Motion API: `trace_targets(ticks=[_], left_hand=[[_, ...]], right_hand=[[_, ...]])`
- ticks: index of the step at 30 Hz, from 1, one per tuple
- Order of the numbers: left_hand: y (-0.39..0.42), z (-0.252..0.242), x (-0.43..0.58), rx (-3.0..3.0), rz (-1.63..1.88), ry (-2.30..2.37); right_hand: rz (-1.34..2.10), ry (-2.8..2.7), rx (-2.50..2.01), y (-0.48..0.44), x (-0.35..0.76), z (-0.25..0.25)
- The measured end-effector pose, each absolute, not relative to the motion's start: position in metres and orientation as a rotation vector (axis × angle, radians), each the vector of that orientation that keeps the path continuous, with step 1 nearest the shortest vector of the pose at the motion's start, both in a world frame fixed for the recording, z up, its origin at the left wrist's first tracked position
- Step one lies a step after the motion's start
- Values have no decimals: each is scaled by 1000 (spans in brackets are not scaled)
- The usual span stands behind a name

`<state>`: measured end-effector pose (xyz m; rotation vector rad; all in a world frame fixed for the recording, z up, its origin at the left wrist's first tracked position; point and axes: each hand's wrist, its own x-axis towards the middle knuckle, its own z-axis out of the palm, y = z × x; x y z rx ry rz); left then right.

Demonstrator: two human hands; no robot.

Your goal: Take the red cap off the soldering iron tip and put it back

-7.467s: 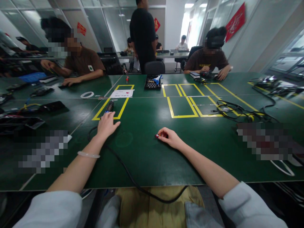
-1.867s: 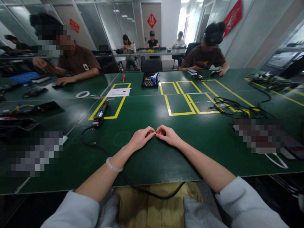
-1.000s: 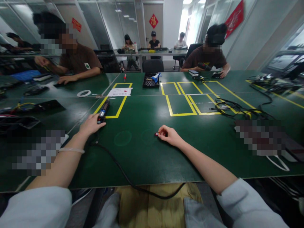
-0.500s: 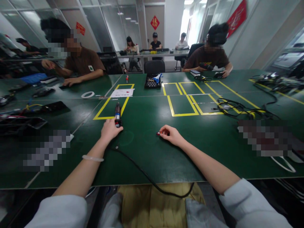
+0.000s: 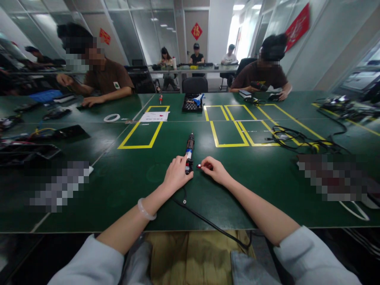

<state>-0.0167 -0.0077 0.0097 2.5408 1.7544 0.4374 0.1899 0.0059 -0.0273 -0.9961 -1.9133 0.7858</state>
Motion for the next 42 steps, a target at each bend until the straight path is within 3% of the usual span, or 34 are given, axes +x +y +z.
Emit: trace_targets(ticks=[22, 29, 42], left_hand=[[-12, 11, 12, 2506, 435, 1751], [-8, 13, 16, 2582, 362, 1852], [42, 14, -80, 2513, 149, 2120]], right_hand=[[694, -1972, -1040, 2, 191, -21], [833, -1902, -1057, 1, 193, -20], [810, -1910, -1090, 5, 198, -23]])
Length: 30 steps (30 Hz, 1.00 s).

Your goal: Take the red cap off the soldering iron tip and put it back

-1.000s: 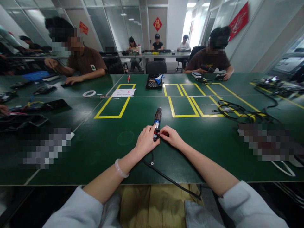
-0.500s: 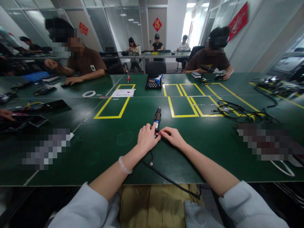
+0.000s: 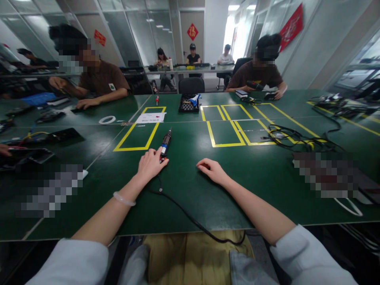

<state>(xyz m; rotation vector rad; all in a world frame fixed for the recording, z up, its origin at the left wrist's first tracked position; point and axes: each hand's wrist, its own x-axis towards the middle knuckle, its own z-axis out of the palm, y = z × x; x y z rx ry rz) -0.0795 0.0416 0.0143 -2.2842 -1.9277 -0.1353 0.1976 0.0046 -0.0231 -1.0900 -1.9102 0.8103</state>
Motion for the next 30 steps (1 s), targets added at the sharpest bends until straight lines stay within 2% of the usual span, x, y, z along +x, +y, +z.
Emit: trace_targets(ticks=[11, 22, 26, 30], left_hand=[[97, 20, -194, -2062, -48, -2167], [91, 20, -197, -1933, -147, -2030], [92, 31, -168, -2006, -458, -2134], [80, 30, -103, -2731, -1046, -2153]], right_hand=[[788, -1966, -1088, 5, 197, -25], [784, -1990, -1090, 5, 197, -24], [797, -1981, -1096, 4, 195, -22], [801, -1971, -1092, 4, 194, -21]])
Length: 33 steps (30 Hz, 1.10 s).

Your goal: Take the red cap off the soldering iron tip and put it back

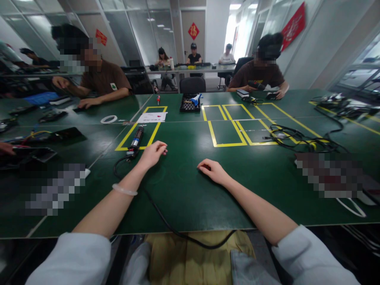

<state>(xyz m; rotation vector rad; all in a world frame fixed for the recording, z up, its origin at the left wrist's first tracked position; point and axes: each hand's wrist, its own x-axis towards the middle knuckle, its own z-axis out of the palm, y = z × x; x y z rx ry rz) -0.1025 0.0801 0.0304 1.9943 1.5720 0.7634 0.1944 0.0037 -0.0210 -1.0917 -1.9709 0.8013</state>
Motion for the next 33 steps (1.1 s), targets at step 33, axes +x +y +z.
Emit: trace_targets(ticks=[33], left_hand=[[14, 7, -6, 2088, 710, 936]], right_hand=[[861, -1920, -1167, 8, 196, -23]])
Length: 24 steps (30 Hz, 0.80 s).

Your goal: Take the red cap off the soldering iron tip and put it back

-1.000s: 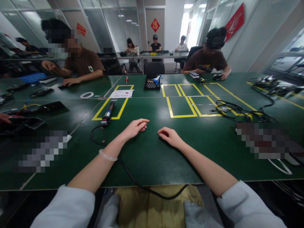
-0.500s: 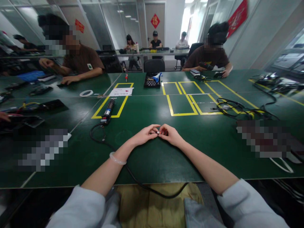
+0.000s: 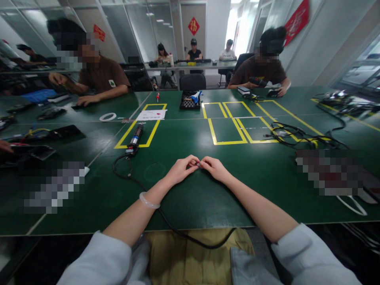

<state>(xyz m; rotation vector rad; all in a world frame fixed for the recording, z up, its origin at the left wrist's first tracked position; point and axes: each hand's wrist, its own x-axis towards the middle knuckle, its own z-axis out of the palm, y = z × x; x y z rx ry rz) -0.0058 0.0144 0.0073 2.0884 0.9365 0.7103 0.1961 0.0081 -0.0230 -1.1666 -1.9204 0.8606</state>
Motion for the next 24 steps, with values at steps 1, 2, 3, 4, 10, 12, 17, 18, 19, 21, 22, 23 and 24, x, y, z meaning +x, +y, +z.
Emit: trace_targets(ticks=[1, 2, 3, 4, 10, 12, 17, 18, 19, 21, 22, 23, 24], left_hand=[[14, 8, -6, 2091, 712, 940], [14, 8, -6, 2087, 711, 945], [15, 7, -6, 2081, 709, 953], [15, 7, -6, 2074, 709, 965], [17, 4, -7, 2089, 674, 980], [24, 7, -13, 2120, 655, 979], [70, 15, -77, 2391, 701, 1396], [82, 16, -97, 2424, 710, 1578], [92, 16, -119, 2412, 712, 1774], [111, 14, -162, 2296, 716, 2069], [118, 12, -181, 2230, 706, 2156], [123, 11, -198, 2123, 654, 2243], [127, 9, -211, 2043, 595, 2267]], right_hand=[[872, -1916, -1163, 8, 196, -23], [891, -1898, -1152, 8, 196, -23], [916, -1869, -1132, 7, 196, -23], [943, -1840, -1105, 7, 195, -24], [964, -1847, -1031, 6, 195, -25], [961, -1845, -1059, 5, 195, -22], [967, -1863, -1082, 3, 194, -18], [968, -1868, -1079, 3, 194, -18], [970, -1873, -1077, 3, 194, -19], [971, -1881, -1077, 4, 194, -20], [972, -1883, -1078, 4, 194, -20], [971, -1884, -1081, 3, 194, -20], [970, -1883, -1084, 3, 193, -21]])
